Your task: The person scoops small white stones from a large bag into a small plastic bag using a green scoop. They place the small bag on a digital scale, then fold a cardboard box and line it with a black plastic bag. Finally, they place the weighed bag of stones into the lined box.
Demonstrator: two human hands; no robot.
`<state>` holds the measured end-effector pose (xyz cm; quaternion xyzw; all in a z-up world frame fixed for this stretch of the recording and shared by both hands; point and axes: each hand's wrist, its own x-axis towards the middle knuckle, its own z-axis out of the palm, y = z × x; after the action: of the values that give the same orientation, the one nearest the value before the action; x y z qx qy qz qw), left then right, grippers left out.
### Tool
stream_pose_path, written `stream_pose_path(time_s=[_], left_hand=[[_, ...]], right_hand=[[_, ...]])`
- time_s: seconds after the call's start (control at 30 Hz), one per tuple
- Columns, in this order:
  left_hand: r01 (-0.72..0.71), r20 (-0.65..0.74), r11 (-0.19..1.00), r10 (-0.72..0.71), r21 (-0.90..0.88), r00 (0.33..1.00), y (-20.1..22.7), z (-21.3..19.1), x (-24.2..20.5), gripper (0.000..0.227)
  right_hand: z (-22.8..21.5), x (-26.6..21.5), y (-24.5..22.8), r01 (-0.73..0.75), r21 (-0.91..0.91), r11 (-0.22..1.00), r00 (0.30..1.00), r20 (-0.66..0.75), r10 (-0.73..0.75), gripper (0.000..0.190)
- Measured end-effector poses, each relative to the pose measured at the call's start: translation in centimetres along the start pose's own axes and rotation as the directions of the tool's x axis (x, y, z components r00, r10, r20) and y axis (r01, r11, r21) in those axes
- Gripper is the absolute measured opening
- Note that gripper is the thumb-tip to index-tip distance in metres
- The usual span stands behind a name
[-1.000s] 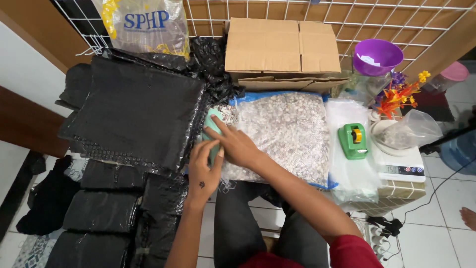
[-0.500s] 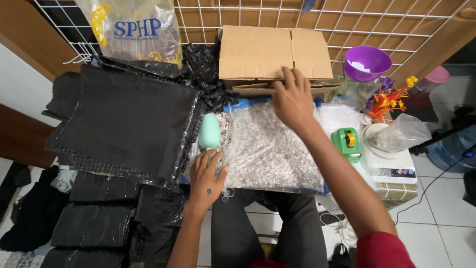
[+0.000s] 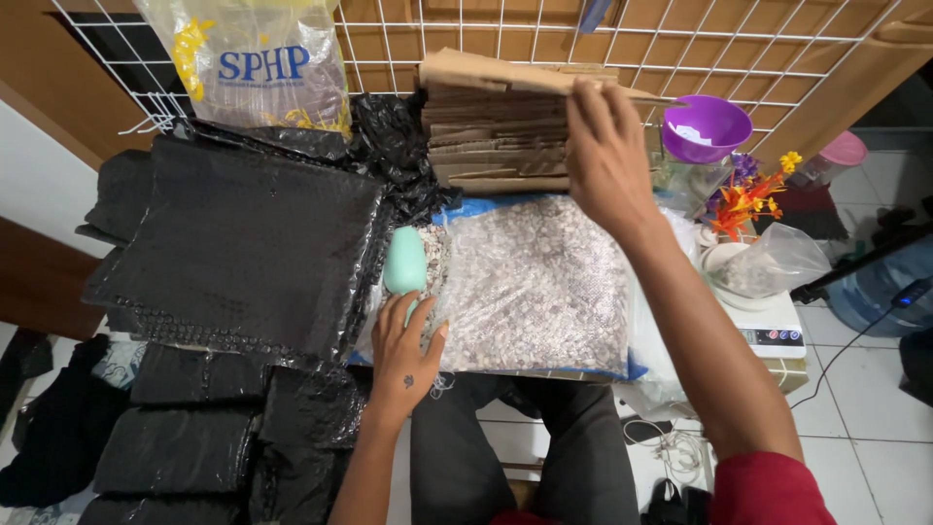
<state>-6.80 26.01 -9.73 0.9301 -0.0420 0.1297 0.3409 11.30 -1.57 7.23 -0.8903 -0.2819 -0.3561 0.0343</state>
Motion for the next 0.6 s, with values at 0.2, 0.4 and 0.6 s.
stream_pose_path(time_s=[0.2,0.4,0.6], left_hand=[[-0.080,-0.008,0.978,0.079,-0.192,0.997,1.7,-0.8,0.7,0.043],[0.007,0.085,0.873,0.039,-0.487,0.996,5.2,-3.4,1.3,0.051],[0.002,0.156,0.818,0.107,-0.575,0.982,8.8,-4.1,1.3,0.049]], right_hand=[[-7.7,-0.6,-0.9,0.056,0.043,0.998,0.991,-0.123,-0.050,0.047],[-14.9,-5.1,-3.5,0.056,-0.017,0.998,0.983,-0.172,-0.058,0.034],[-17.7,-9.7,-3.8,-0.005,0.125,0.992,0.995,0.096,-0.007,0.040]])
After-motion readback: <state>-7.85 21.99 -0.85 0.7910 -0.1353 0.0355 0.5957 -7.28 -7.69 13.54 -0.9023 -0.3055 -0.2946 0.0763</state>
